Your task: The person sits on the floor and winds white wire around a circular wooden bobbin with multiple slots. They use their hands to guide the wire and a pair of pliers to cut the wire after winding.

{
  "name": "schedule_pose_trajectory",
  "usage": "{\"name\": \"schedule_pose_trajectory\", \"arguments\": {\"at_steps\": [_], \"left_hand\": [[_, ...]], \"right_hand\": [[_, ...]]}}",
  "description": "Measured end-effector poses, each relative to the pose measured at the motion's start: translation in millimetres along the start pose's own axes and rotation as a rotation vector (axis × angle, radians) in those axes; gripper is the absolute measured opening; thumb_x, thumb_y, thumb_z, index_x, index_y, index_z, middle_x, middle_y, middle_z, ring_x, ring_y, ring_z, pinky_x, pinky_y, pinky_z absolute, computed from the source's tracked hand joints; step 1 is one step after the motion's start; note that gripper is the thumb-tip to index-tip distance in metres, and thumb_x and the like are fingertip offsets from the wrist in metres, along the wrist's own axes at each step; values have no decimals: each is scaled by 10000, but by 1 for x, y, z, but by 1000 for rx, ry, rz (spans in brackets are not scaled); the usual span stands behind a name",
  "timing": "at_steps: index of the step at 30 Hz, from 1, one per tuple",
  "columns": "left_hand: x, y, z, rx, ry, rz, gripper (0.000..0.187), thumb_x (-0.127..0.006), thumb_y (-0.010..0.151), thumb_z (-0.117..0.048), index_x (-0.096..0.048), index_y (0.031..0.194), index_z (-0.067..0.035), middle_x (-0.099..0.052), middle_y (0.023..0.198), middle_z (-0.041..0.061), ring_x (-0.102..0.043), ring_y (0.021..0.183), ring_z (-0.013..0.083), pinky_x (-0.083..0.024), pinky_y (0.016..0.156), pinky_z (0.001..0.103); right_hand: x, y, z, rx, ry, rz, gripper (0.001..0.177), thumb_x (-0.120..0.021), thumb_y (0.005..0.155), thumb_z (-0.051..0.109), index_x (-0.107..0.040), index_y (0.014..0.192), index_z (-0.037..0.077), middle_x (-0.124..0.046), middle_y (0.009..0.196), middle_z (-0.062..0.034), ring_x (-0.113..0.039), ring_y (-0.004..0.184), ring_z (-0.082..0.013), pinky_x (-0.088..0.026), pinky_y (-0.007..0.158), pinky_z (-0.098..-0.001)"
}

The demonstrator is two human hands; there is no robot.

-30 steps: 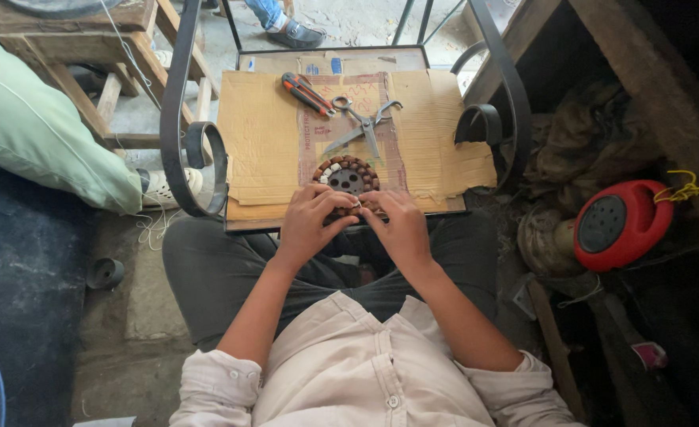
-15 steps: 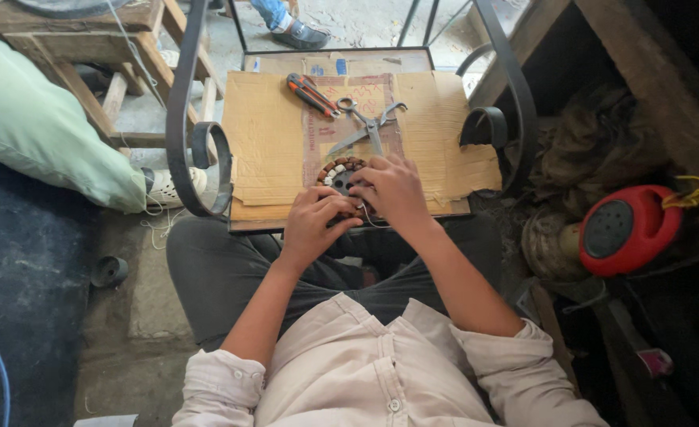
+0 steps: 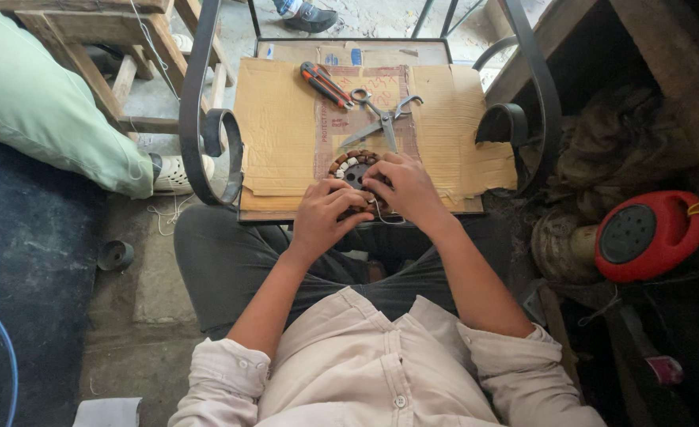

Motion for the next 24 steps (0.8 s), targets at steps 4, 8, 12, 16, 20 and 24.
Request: {"name": "schedule_pose_trajectory", "arguments": {"at_steps": [4,8,12,16,20,24], "left_hand": [[-2,-2,2,21,2,3,260,-845,790,-350,-734,946,-174,-731,1018,-89,-640,1050,177,-480,903,405],[-3,-1,2,46,-19,3,259,-853,792,-339,-737,958,-177,-727,1020,-77,-636,1053,183,-482,916,398],[-4,0,2,44,-25,-4,252,-847,801,-339,-742,968,-182,-732,1034,-96,-639,1052,172,-486,931,385],[-3,0,1,-19,4,14,199,-818,821,-321,-756,964,-198,-741,1092,-115,-629,1052,161,-475,931,376],[-2,1,-1,-57,38,40,199,-802,840,-313,-773,1016,-225,-718,1125,-122,-615,1062,163,-464,923,375],[0,0,-3,-111,82,73,240,-783,851,-276,-780,1091,-272,-678,1163,-108,-594,1084,179,-456,959,400]], "right_hand": [[0,1,0,41,-75,26,143,-778,819,235,-768,901,119,-678,887,-59,-635,907,-303,-466,823,-443],[0,6,-5,38,-63,70,139,-784,811,239,-764,887,124,-693,895,-54,-651,893,-298,-488,813,-441],[-7,0,-11,94,33,-10,128,-761,856,194,-727,909,82,-676,886,-77,-661,884,-293,-498,804,-417],[-20,-8,-31,-240,356,-123,155,-655,994,203,-657,1025,52,-676,907,-61,-657,809,-201,-519,742,-330],[-24,-14,-43,-380,855,-219,169,-539,1079,237,-559,1141,81,-713,940,-21,-685,892,-144,-547,826,-291],[-14,-22,-36,-352,1377,-370,130,-516,1086,228,-512,1192,151,-621,880,-21,-657,884,-167,-557,848,-312]]}}
Point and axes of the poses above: each hand's wrist, its own y-axis towards the middle knuckle, its own x-axis out of the back of the hand, z = x × y, the point moved 2 cm from there along y, towards the middle knuckle
